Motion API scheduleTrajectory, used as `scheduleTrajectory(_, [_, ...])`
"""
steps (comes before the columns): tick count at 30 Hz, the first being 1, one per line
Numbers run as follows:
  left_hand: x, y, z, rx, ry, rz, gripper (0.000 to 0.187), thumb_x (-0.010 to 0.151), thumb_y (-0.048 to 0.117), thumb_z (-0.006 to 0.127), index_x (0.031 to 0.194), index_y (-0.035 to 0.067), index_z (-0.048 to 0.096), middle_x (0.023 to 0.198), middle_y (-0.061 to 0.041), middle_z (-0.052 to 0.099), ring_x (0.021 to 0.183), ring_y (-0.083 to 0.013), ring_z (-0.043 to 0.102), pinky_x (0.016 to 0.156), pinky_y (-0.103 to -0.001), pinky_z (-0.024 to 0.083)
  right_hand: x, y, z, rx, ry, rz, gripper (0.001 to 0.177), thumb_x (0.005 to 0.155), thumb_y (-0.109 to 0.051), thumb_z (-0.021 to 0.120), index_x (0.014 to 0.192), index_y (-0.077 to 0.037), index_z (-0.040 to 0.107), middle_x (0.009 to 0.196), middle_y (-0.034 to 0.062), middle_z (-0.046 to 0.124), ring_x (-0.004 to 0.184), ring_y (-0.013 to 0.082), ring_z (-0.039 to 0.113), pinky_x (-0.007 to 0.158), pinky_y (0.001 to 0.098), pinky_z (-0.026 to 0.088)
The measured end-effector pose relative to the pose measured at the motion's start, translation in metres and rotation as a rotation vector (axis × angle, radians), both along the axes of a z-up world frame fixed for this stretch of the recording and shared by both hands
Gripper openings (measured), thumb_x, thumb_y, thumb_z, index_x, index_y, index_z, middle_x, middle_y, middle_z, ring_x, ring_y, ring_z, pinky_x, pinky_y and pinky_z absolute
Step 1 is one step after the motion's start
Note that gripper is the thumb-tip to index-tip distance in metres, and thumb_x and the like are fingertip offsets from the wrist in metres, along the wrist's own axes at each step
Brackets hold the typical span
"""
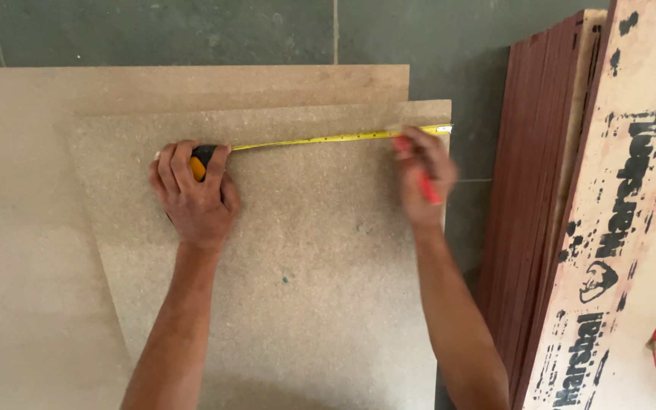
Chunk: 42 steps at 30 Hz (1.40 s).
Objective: The person measures and marks a large sheet of particle board using a tape measure and a red pencil. They then pick up a green electric sander, plug it into a wall socket, and turn on the switch.
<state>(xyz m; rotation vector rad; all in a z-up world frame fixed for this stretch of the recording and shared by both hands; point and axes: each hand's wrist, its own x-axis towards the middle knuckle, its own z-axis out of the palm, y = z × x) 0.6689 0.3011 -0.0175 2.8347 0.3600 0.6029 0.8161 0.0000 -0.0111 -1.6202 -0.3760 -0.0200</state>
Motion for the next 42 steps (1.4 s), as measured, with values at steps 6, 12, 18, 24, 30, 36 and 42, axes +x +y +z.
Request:
scheduleTrajectory(6, [0.001, 0.001, -0.005, 0.035, -0.007, 0.021, 0.036, 0.092, 0.01, 0.068, 0.127, 0.02, 0.072, 0.135, -0.013, 0.051, 0.134, -0.0356, 0.047, 0.115, -0.058, 0.035, -0.015, 0.044, -0.008, -0.133, 0.114, 0.07, 0.014, 0.092, 0.007, 0.065, 0.103, 0.001, 0.07, 0.095, 0.0064, 0.068, 0.084, 0.01, 0.061, 0.075, 0.0244, 0.05])
scheduleTrajectory(12, [0.0, 0.0, -0.004, 0.0, 0.014, 0.023, 0.039, 0.089, 0.011, 0.069, 0.128, 0.018, 0.072, 0.135, -0.013, 0.051, 0.134, -0.0357, 0.047, 0.115, -0.057, 0.035, -0.012, 0.046, -0.005, -0.157, 0.036, 0.062, 0.021, 0.092, 0.01, 0.062, 0.109, 0.002, 0.072, 0.1, 0.0089, 0.07, 0.085, 0.0112, 0.065, 0.075, 0.0242, 0.053])
scheduleTrajectory(18, [0.0, -0.001, 0.0, -0.007, 0.017, 0.019, 0.039, 0.09, 0.01, 0.07, 0.128, 0.018, 0.072, 0.136, -0.013, 0.051, 0.135, -0.0353, 0.046, 0.116, -0.057, 0.034, -0.01, 0.049, -0.009, -0.124, 0.048, 0.058, 0.019, 0.094, 0.009, 0.062, 0.109, 0.002, 0.071, 0.101, 0.0084, 0.07, 0.086, 0.0114, 0.067, 0.077, 0.0243, 0.055])
scheduleTrajectory(24, [0.004, -0.001, 0.004, -0.012, -0.002, 0.023, 0.038, 0.088, 0.01, 0.069, 0.125, 0.018, 0.072, 0.133, -0.013, 0.052, 0.132, -0.0361, 0.047, 0.115, -0.058, 0.034, -0.009, 0.049, -0.011, -0.12, 0.049, 0.057, 0.018, 0.092, 0.008, 0.063, 0.107, 0.002, 0.071, 0.099, 0.0083, 0.07, 0.084, 0.0108, 0.065, 0.076, 0.0239, 0.054])
scheduleTrajectory(30, [0.0, -0.002, 0.003, -0.019, -0.022, 0.01, 0.038, 0.088, 0.009, 0.068, 0.125, 0.017, 0.072, 0.134, -0.015, 0.053, 0.133, -0.0371, 0.047, 0.115, -0.058, 0.035, -0.012, 0.051, -0.006, -0.175, 0.005, 0.028, 0.02, 0.089, 0.009, 0.063, 0.105, 0.002, 0.071, 0.099, 0.0084, 0.071, 0.084, 0.0112, 0.065, 0.076, 0.0232, 0.053])
scheduleTrajectory(36, [0.001, -0.001, -0.002, 0.037, 0.0, 0.029, 0.037, 0.09, 0.01, 0.067, 0.125, 0.019, 0.072, 0.136, -0.014, 0.052, 0.134, -0.0362, 0.046, 0.116, -0.057, 0.034, -0.011, 0.051, -0.006, -0.169, 0.058, 0.045, 0.02, 0.09, 0.008, 0.064, 0.108, 0.002, 0.072, 0.098, 0.0083, 0.07, 0.084, 0.0111, 0.064, 0.074, 0.023, 0.053])
scheduleTrajectory(42, [-0.001, 0.001, -0.007, 0.02, 0.016, 0.031, 0.038, 0.089, 0.011, 0.067, 0.126, 0.019, 0.073, 0.135, -0.013, 0.051, 0.134, -0.0357, 0.045, 0.115, -0.058, 0.034, -0.012, 0.05, -0.011, -0.16, 0.01, 0.045, 0.019, 0.09, 0.008, 0.063, 0.105, 0.002, 0.071, 0.102, 0.0094, 0.072, 0.089, 0.0121, 0.067, 0.079, 0.0244, 0.054])
